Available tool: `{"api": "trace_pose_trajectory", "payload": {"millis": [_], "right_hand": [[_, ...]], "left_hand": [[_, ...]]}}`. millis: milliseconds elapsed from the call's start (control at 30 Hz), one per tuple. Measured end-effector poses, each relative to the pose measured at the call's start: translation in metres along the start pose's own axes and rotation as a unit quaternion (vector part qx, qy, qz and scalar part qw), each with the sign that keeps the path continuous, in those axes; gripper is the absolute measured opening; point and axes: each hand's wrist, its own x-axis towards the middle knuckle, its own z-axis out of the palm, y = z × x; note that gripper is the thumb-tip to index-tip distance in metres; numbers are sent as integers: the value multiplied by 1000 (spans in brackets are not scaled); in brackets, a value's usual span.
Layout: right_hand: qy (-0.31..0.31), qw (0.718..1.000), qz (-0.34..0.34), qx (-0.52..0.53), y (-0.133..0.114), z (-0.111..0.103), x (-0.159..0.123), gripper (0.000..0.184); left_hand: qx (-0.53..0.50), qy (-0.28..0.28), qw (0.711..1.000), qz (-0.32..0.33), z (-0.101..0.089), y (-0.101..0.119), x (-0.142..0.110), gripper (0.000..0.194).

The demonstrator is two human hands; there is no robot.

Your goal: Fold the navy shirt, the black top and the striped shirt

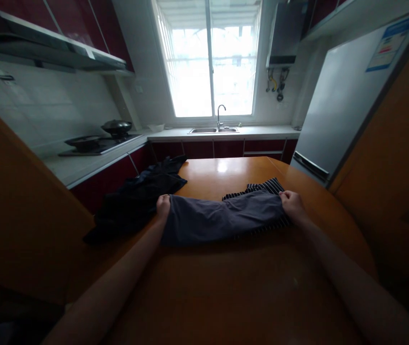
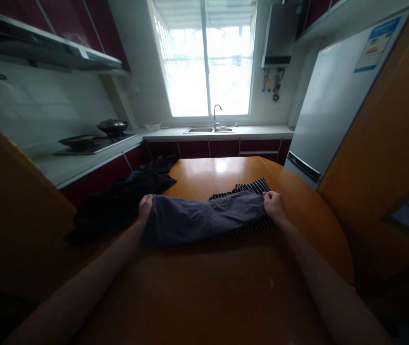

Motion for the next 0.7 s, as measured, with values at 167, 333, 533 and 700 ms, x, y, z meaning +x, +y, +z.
{"api": "trace_pose_trajectory", "payload": {"millis": [167, 333, 533, 700], "right_hand": [[-4, 999, -10, -34, 10, 8, 2, 22], [-17, 999, 30, 21, 7, 8, 2, 11], [-133, 950, 189, 208, -9, -6, -4, 16], [-159, 926, 186, 288, -25, -23, -2, 16]], "left_hand": [[45, 2, 997, 65, -4, 12, -7, 13], [207, -409, 829, 319, 23, 31, -86, 40], [239, -462, 792, 320, 46, 26, -118, 24], [148, -411, 885, 160, 51, 47, -79, 33]]}}
